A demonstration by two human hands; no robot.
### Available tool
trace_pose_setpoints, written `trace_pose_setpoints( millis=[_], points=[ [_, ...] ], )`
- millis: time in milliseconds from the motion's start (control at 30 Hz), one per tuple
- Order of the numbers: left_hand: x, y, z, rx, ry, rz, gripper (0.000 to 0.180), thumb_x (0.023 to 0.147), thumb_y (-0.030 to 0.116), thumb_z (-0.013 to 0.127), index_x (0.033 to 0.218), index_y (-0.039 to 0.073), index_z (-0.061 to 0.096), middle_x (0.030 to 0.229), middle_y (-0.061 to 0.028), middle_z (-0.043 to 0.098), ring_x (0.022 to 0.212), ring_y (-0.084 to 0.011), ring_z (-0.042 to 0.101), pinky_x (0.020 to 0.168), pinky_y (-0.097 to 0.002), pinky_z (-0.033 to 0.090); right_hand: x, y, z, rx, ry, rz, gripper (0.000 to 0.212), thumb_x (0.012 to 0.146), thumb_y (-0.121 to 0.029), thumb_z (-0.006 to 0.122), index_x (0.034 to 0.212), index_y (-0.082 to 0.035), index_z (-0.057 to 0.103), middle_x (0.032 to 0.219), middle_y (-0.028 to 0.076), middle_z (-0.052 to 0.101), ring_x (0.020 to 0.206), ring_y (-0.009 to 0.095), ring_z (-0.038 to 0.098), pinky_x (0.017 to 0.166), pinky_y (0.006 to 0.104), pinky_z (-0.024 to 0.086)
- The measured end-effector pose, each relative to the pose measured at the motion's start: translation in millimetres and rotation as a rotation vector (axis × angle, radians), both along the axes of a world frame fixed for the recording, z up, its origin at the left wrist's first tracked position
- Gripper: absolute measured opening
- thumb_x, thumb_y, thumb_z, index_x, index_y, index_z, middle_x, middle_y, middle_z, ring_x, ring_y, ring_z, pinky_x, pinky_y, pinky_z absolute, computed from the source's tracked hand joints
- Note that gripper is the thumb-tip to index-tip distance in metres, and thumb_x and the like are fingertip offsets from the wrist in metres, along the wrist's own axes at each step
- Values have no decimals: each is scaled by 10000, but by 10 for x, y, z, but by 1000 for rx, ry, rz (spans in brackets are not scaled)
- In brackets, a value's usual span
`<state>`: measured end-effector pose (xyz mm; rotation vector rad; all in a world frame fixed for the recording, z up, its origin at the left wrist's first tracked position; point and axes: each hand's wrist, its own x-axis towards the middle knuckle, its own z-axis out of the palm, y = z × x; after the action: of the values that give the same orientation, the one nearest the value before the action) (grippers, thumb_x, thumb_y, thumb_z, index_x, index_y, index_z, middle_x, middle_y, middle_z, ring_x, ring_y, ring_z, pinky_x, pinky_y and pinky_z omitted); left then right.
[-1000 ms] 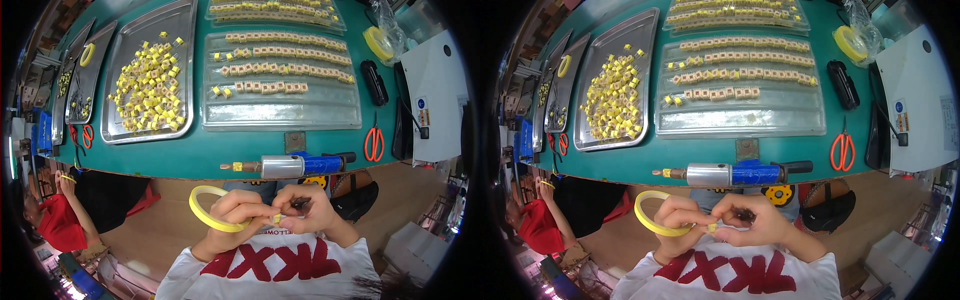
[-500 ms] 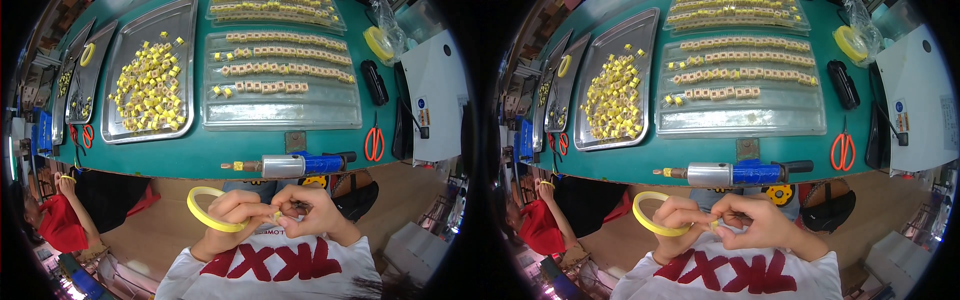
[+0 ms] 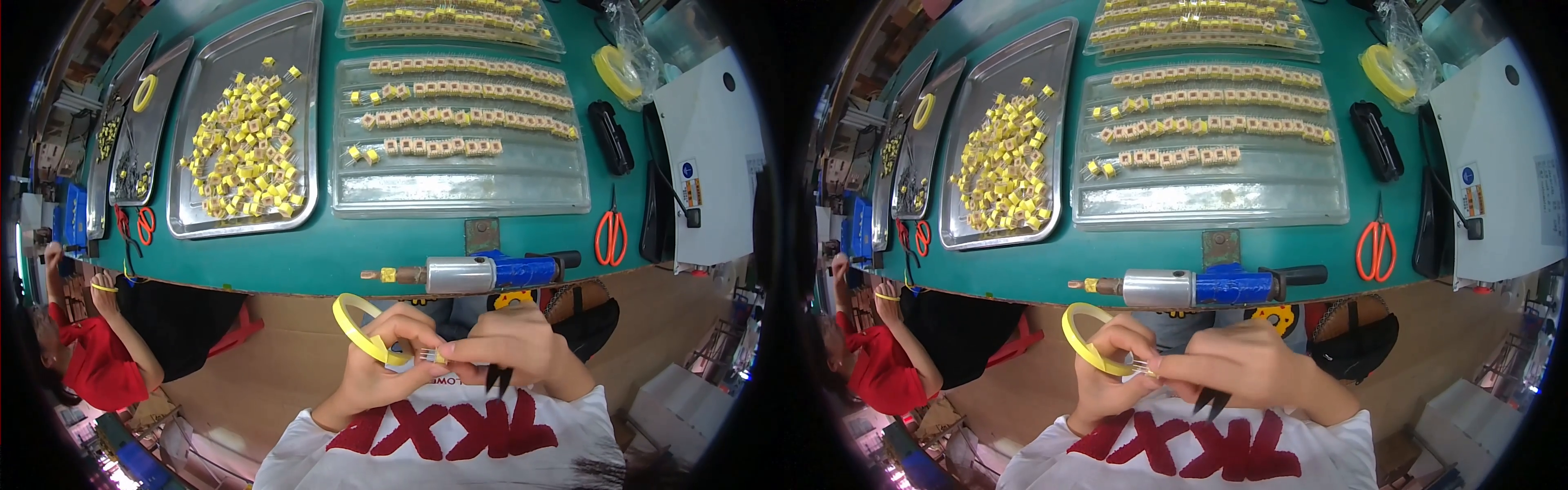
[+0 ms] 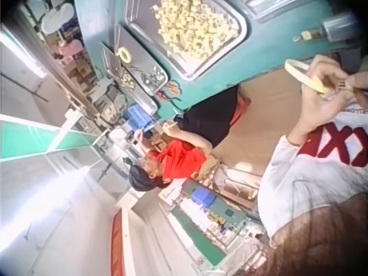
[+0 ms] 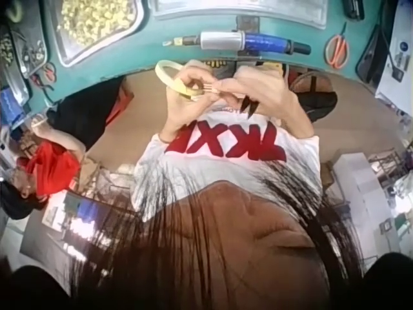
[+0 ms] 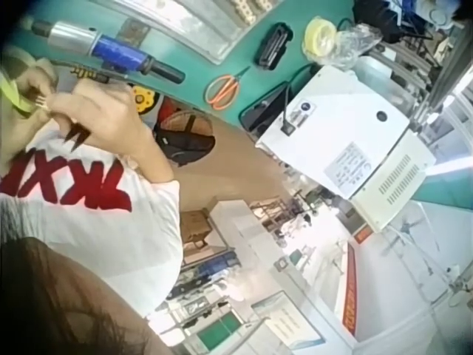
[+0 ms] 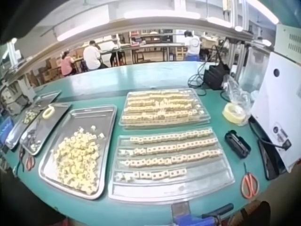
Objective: The person assembles small yellow electronic components onto a circular yellow strip using a bench-mounted pneumatic press tool, taking components from a tray and pressing them into place on the strip.
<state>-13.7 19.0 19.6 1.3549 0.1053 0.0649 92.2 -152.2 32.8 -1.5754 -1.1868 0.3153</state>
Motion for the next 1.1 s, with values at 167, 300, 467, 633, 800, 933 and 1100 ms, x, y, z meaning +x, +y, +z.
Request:
trace_pose_setpoints(
  millis=[167,300,467,633,800,933,1100],
  points=[
    [14,16,42,-15,41,-80,234,717,117,772,862,30,609,853,-79,567,764,-139,528,657,-245,401,71,-43,71,35,417,73,268,651,-4,764,908,-15,691,714,88,618,596,166,584,505,239,414],
    [27,23,45,-44,20,-155,195,722,7,732,878,23,616,893,-82,578,752,-122,566,610,-232,437,89,-60,13,60,618,174,243,669,45,746,899,-11,691,764,94,636,648,159,588,525,241,413],
    [58,41,78,81,-25,-211,214,726,-52,707,905,21,616,929,-82,582,748,-133,603,575,-244,470,95,-66,-49,52,656,203,196,697,51,729,875,2,663,787,104,639,649,156,574,533,236,410],
    [79,43,58,539,-203,-163,243,678,57,750,888,75,627,859,-41,602,707,-208,601,586,-299,450,39,-85,-82,-25,731,241,180,754,18,696,896,14,585,816,87,623,665,119,559,555,230,412],
    [68,-34,-1,617,-222,-24,255,625,41,766,841,99,643,804,-23,605,687,-192,593,574,-300,453,-110,-65,-86,-79,992,92,242,827,-41,615,1016,-6,468,928,49,546,785,72,549,669,217,438],
    [70,-46,23,611,-194,15,259,589,3,775,794,102,651,768,-20,598,673,-178,593,558,-295,466,-136,-61,-109,-27,1000,102,245,826,-32,597,1025,-5,458,962,68,537,815,77,552,699,216,443],
    [71,-34,9,624,-212,20,247,598,11,773,792,101,650,768,-22,599,672,-181,594,560,-294,464,-162,-45,-118,-15,972,86,245,813,-23,583,1017,-5,448,946,69,528,809,75,544,695,223,442]
  ],
)
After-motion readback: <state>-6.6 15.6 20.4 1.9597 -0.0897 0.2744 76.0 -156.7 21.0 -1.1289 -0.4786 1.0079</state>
